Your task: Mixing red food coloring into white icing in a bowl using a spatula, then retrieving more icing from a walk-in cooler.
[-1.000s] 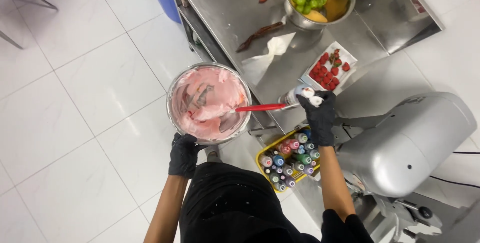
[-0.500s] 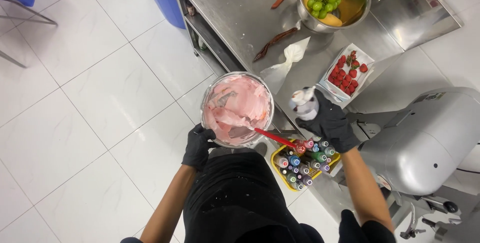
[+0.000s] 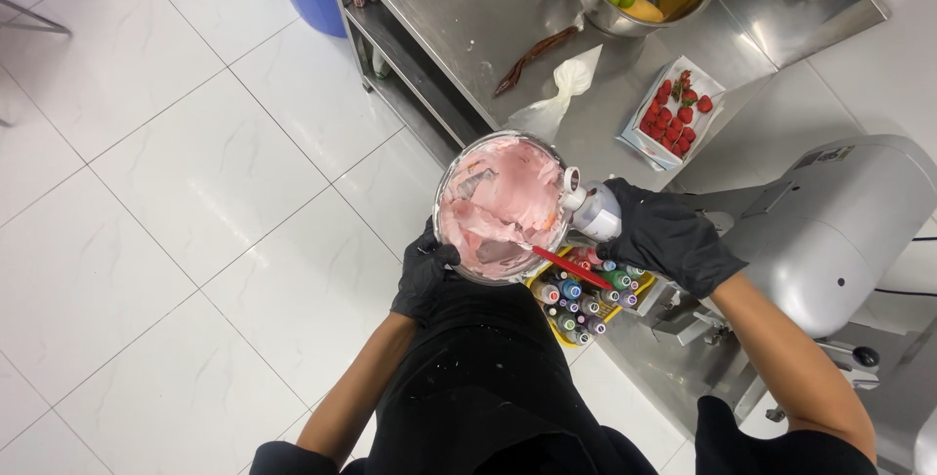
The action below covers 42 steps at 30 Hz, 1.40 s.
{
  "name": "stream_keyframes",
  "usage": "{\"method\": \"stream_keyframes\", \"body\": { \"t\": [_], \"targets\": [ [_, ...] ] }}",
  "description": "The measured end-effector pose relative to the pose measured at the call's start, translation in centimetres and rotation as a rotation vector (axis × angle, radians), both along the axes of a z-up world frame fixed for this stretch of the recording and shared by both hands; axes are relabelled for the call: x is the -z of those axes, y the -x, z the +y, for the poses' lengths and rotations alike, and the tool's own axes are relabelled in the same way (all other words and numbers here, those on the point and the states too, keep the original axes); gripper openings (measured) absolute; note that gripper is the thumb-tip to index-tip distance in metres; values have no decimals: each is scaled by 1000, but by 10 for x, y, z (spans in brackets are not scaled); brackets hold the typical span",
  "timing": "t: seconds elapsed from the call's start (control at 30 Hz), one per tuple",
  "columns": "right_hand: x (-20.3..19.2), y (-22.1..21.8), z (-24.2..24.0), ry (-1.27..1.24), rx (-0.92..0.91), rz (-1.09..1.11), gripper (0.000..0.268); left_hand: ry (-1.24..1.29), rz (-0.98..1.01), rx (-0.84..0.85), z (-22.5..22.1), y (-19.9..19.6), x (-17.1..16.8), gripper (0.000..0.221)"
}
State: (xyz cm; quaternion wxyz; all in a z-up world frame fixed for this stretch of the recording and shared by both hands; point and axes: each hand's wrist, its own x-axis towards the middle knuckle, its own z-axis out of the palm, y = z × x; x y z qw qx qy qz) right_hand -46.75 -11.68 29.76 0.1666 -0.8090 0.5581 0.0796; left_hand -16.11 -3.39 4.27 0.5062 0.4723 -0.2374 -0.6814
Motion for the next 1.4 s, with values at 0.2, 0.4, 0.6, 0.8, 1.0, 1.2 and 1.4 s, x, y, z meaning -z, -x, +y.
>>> {"method": "stream_keyframes", "body": {
  "t": [0.2, 0.4, 0.6, 0.8, 1.0, 1.2, 1.4],
  "targets": [
    [6, 14, 3, -19, -18, 127, 89, 15, -53, 44, 0, 8, -34, 20],
    [2, 19, 4, -24, -25, 71, 90, -82, 0, 12, 4, 15, -25, 20],
    [57, 68, 4, -9, 111, -209, 98, -84, -50, -15, 10, 14, -9, 10],
    [106, 103, 4, -90, 480, -810, 79, -270, 89, -81, 6, 16, -62, 22],
    [228, 124, -36, 229, 636, -1027, 64, -324, 83, -150, 0, 22, -97, 29],
    [223, 106, -20, 271, 716, -1326, 54, -291, 60, -251, -6, 28, -86, 28],
    [96, 23, 29, -912, 792, -1353, 50, -174, 3, -342, -14, 35, -36, 28]
  ]
}}
